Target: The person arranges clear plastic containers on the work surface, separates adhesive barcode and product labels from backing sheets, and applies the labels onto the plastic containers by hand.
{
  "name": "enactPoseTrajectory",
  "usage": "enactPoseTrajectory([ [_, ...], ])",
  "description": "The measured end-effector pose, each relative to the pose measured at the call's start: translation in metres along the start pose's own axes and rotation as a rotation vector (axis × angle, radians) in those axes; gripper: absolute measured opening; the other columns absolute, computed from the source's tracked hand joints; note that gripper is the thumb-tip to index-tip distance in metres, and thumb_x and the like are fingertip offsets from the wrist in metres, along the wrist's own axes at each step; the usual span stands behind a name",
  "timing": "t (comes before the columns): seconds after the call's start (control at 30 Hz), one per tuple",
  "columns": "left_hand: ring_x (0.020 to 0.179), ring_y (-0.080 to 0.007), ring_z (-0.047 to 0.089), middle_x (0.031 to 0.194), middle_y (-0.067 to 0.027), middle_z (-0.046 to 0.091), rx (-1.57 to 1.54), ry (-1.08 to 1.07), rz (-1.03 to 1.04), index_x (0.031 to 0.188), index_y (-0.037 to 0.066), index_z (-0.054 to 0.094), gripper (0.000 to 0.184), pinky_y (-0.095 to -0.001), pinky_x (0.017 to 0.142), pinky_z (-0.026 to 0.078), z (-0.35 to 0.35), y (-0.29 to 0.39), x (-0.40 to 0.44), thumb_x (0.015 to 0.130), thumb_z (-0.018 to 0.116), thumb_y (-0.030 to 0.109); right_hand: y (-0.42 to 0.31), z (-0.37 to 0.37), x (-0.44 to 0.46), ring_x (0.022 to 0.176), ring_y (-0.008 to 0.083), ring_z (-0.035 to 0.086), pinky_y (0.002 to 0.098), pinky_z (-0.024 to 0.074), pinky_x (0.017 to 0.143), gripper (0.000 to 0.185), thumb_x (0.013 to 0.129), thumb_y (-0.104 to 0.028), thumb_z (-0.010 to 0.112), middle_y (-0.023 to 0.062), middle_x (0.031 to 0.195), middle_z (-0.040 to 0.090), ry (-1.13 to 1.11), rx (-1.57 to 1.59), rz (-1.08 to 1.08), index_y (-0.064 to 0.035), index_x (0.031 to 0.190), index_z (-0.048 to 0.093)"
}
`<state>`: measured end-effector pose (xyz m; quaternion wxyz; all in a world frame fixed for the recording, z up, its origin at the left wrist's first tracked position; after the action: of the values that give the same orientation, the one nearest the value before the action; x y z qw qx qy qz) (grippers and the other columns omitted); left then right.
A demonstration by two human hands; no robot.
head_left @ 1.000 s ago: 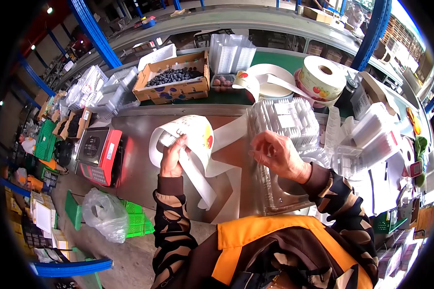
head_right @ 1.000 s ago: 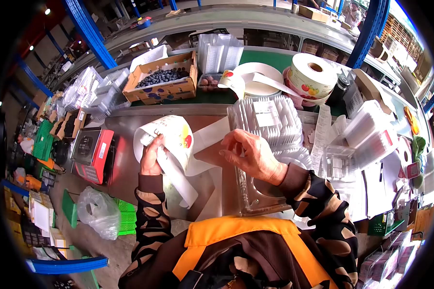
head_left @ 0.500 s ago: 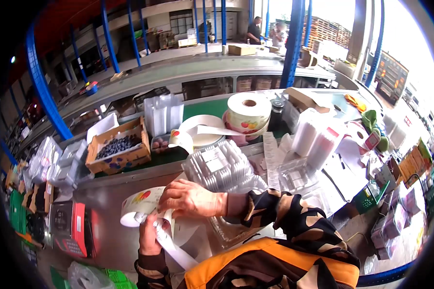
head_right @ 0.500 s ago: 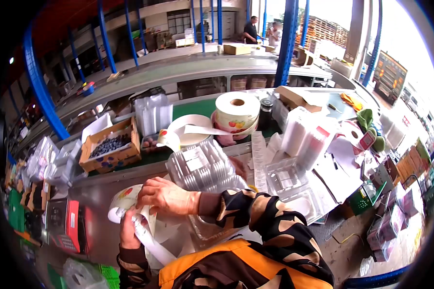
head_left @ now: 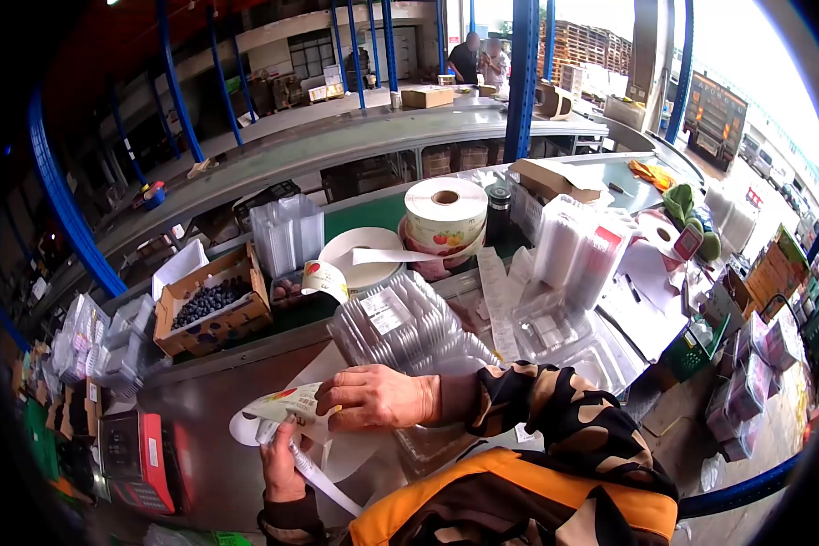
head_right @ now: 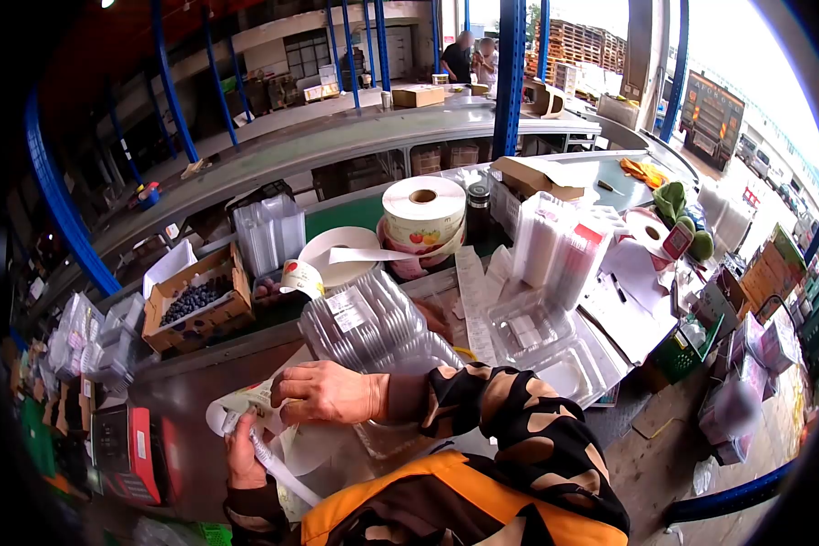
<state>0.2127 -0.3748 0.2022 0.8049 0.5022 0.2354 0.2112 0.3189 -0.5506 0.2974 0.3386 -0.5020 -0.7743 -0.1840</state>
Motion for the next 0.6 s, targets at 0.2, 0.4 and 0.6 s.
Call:
enactPoseTrajectory([
  [0.2, 0.080, -0.0129, 0.061, 0.094, -0.0026, 0.064, 0.491, 0.217, 0.093, 0.109, 0.007, 0.059, 0.025, -0.0286, 0.060, 0.045, -0.177, -0.075, 0.110, 0.087, 0.066, 0.016, 0.018, -0.105, -0.032, 0.067, 0.0242, 0.065, 0.0316, 0.0543, 0.060, 0.012, 0.082, -0.008, 0.072, 0.0077, 0.081, 0.064, 0.242, -0.219, 0.426, -0.0055, 0.090, 0.063],
  [0.4, 0.070, -0.0092, 0.051, 0.085, 0.0005, 0.056, 0.736, 0.483, 0.233, 0.093, 0.006, 0.052, 0.020, -0.0274, 0.059, 0.042, -0.294, -0.049, 0.096, 0.092, 0.065, 0.021, 0.058, -0.143, -0.150, 0.070, 0.0033, 0.062, 0.0192, 0.0511, 0.059, 0.020, 0.083, -0.004, 0.076, 0.0008, 0.079, 0.068, 0.462, 0.580, 1.212, -0.0054, 0.096, 0.060],
  [0.6, 0.073, -0.0085, 0.048, 0.086, -0.0008, 0.049, 0.661, 0.077, 0.569, 0.101, 0.004, 0.049, 0.008, -0.0240, 0.065, 0.041, -0.095, 0.031, 0.011, 0.095, 0.054, 0.003, 0.029, -0.092, -0.211, 0.069, 0.0042, 0.062, 0.0171, 0.0512, 0.058, 0.023, 0.081, -0.008, 0.079, 0.0000, 0.081, 0.068, 0.368, 0.743, 1.512, -0.0071, 0.096, 0.062],
])
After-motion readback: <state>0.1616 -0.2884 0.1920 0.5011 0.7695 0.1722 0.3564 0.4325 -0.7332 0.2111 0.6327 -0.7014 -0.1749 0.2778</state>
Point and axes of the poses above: each hand's wrist, its own x-axis towards the middle knuckle, its own z-axis out of the palm, y = z × x, the point moved 5 cm from there along x, towards the middle knuckle
